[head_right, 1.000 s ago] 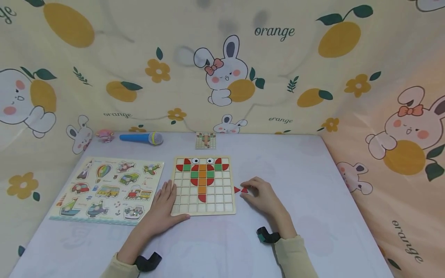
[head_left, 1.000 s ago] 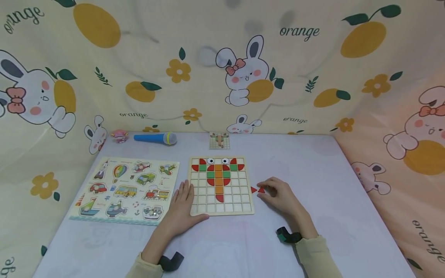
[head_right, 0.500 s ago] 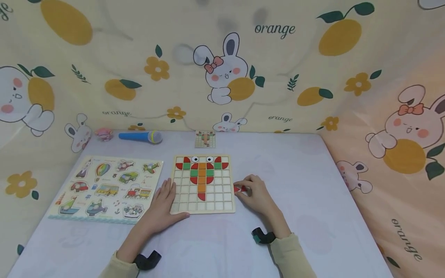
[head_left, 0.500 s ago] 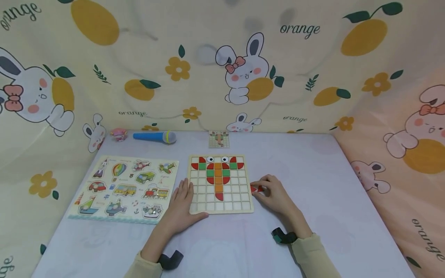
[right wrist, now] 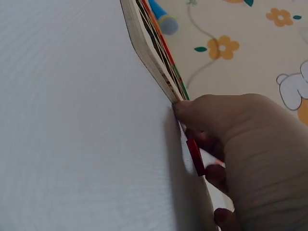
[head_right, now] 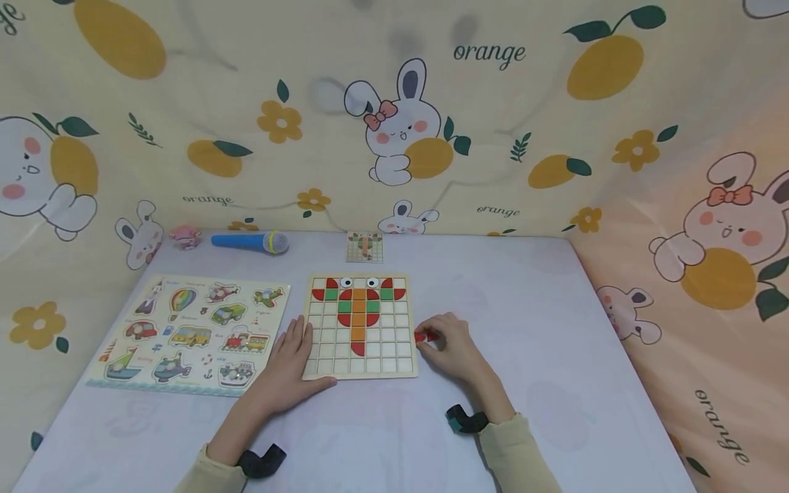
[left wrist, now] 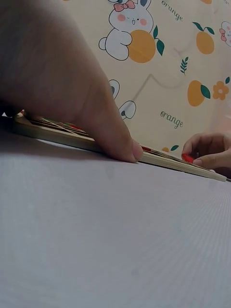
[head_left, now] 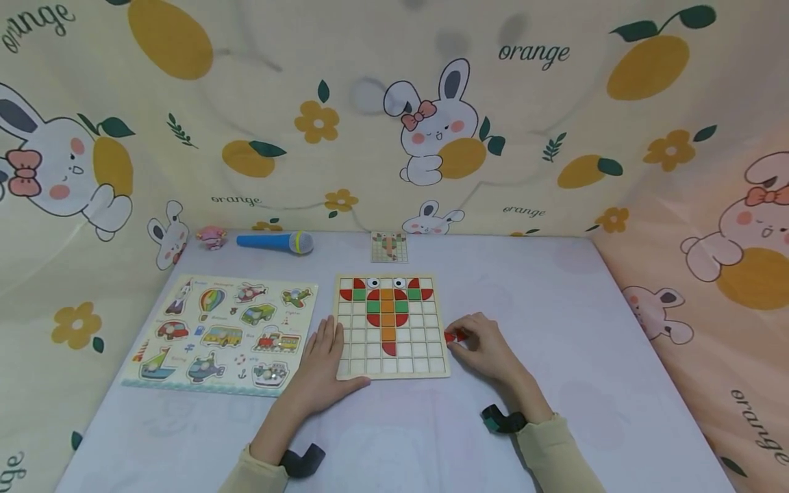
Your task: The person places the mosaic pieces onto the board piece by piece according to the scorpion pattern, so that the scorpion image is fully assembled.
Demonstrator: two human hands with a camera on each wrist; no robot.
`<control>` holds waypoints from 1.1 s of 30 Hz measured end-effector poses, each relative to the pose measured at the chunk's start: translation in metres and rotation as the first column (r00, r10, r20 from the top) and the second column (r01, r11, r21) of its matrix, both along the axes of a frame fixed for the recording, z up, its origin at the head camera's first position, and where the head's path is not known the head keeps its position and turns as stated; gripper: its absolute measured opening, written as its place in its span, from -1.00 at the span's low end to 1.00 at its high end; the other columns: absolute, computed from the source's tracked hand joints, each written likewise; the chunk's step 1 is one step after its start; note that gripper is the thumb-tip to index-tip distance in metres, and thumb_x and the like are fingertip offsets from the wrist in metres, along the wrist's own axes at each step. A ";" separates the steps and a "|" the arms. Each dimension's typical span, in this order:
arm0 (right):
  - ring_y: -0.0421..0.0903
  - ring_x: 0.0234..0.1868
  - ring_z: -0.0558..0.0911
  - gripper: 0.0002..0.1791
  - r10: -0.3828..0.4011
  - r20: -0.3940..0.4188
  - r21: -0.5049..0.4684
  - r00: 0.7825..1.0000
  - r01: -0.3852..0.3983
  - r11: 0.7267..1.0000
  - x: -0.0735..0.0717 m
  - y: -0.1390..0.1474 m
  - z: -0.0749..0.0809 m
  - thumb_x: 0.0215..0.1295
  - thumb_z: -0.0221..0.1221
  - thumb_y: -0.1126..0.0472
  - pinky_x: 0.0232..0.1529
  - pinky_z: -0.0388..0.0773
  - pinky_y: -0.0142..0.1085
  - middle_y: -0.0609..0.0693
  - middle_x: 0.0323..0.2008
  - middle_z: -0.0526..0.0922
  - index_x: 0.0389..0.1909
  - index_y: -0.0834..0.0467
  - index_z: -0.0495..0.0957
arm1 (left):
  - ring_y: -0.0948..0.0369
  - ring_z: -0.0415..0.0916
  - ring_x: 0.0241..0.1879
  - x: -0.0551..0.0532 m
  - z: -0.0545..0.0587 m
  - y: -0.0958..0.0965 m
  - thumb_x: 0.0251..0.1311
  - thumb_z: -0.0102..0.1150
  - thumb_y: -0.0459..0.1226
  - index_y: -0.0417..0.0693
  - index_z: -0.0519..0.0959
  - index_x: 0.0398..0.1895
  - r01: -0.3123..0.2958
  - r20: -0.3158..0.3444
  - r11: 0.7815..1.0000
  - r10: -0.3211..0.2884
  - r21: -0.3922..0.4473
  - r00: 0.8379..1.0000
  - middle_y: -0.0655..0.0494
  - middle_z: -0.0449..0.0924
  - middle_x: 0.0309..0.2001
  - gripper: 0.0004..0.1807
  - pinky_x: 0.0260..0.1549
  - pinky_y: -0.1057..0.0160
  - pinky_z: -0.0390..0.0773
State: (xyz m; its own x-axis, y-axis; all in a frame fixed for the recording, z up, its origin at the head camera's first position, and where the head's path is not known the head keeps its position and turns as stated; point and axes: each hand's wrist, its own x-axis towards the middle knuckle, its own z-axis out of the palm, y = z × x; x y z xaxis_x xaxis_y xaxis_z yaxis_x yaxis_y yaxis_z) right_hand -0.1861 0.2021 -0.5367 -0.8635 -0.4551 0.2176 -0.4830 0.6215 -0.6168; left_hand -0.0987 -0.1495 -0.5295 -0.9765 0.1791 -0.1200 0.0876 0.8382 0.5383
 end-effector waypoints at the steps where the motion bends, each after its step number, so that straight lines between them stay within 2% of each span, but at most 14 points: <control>1: -0.13 -0.09 0.59 -0.75 -0.004 0.023 -0.012 1.000 0.004 1.000 0.000 0.000 0.000 0.24 0.48 0.33 0.03 0.53 -0.11 -0.13 -0.15 0.77 -0.10 0.03 0.77 | -0.13 -0.44 0.71 0.000 -0.001 0.000 0.16 0.40 0.33 -0.37 -0.03 0.68 0.000 0.000 1.000 0.000 -0.003 1.000 -0.25 -0.32 0.72 0.34 0.65 -0.18 -0.25; 5: -0.15 -0.16 0.63 -0.82 -0.087 0.109 -0.065 0.990 0.095 0.993 0.002 0.000 0.004 0.34 0.40 0.34 -0.07 0.63 -0.25 -0.12 -0.19 0.77 -0.10 0.05 0.77 | -0.12 -0.45 0.71 0.001 -0.004 -0.001 0.16 0.38 0.34 -0.36 -0.04 0.68 0.003 -0.004 1.000 -0.004 -0.010 1.000 -0.25 -0.34 0.72 0.35 0.65 -0.17 -0.25; 9: -0.08 -0.23 0.57 -0.87 -0.213 0.152 -0.117 0.965 0.232 0.966 0.002 -0.004 0.012 0.41 0.33 0.32 -0.24 0.54 -0.35 -0.08 -0.27 0.74 -0.10 0.08 0.77 | -0.12 -0.45 0.71 0.001 -0.006 -0.001 0.16 0.38 0.35 -0.36 -0.03 0.68 0.004 -0.010 1.000 -0.004 -0.008 1.000 -0.25 -0.34 0.72 0.35 0.65 -0.18 -0.24; 12: -0.07 -0.28 0.52 -0.87 -0.242 0.174 -0.135 0.955 0.266 0.954 0.004 -0.014 0.021 0.43 0.32 0.31 -0.35 0.45 -0.38 -0.05 -0.30 0.71 -0.10 0.10 0.78 | -0.13 -0.44 0.71 0.001 -0.007 -0.001 0.15 0.39 0.34 -0.36 -0.03 0.68 0.002 -0.011 1.000 -0.002 -0.012 1.000 -0.25 -0.33 0.72 0.35 0.65 -0.19 -0.24; 15: -0.11 -0.34 0.50 -0.88 -0.203 0.193 -0.133 0.960 0.231 0.964 0.006 -0.031 0.031 0.40 0.35 0.30 -0.41 0.39 -0.39 -0.06 -0.34 0.69 -0.12 0.10 0.80 | -0.13 -0.44 0.71 0.001 -0.007 -0.001 0.16 0.39 0.34 -0.36 -0.02 0.68 -0.001 -0.013 1.000 0.001 -0.014 1.000 -0.26 -0.32 0.72 0.34 0.65 -0.19 -0.23; 20: -0.16 -0.40 0.49 -0.93 -0.071 0.236 -0.097 0.969 0.096 0.991 0.007 -0.061 0.037 0.35 0.41 0.28 -0.42 0.41 -0.39 -0.13 -0.39 0.72 -0.20 0.09 0.81 | -0.14 -0.43 0.71 0.000 -0.003 -0.001 0.17 0.40 0.32 -0.36 -0.01 0.68 -0.008 -0.013 1.000 0.008 0.001 1.000 -0.26 -0.30 0.72 0.33 0.65 -0.20 -0.25; 26: -0.22 -0.32 0.58 -0.93 0.039 0.272 -0.038 0.962 -0.029 0.999 0.009 -0.078 0.029 0.38 0.40 0.24 -0.25 0.57 -0.39 -0.17 -0.29 0.79 -0.22 0.01 0.83 | -0.12 -0.42 0.72 0.000 -0.001 0.000 0.16 0.41 0.32 -0.35 -0.01 0.68 -0.011 -0.001 1.000 0.011 0.008 1.000 -0.24 -0.28 0.72 0.33 0.65 -0.19 -0.24; 29: -0.24 -0.29 0.59 -0.91 0.086 0.245 -0.036 0.966 -0.079 0.996 0.010 -0.077 0.022 0.38 0.40 0.25 -0.23 0.57 -0.39 -0.17 -0.24 0.78 -0.21 -0.01 0.84 | -0.12 -0.42 0.72 0.000 -0.002 0.000 0.15 0.41 0.32 -0.34 0.00 0.68 -0.010 -0.006 1.000 0.010 -0.002 1.000 -0.24 -0.26 0.72 0.33 0.65 -0.19 -0.23; 33: -0.22 -0.32 0.51 -0.89 0.113 0.192 -0.032 0.975 -0.109 0.994 0.009 -0.074 0.018 0.36 0.43 0.23 -0.29 0.50 -0.38 -0.21 -0.23 0.69 -0.15 -0.02 0.82 | -0.12 -0.40 0.72 -0.001 -0.003 0.000 0.13 0.43 0.32 -0.34 0.02 0.68 -0.019 -0.014 1.000 0.019 0.005 1.000 -0.24 -0.24 0.72 0.33 0.65 -0.19 -0.22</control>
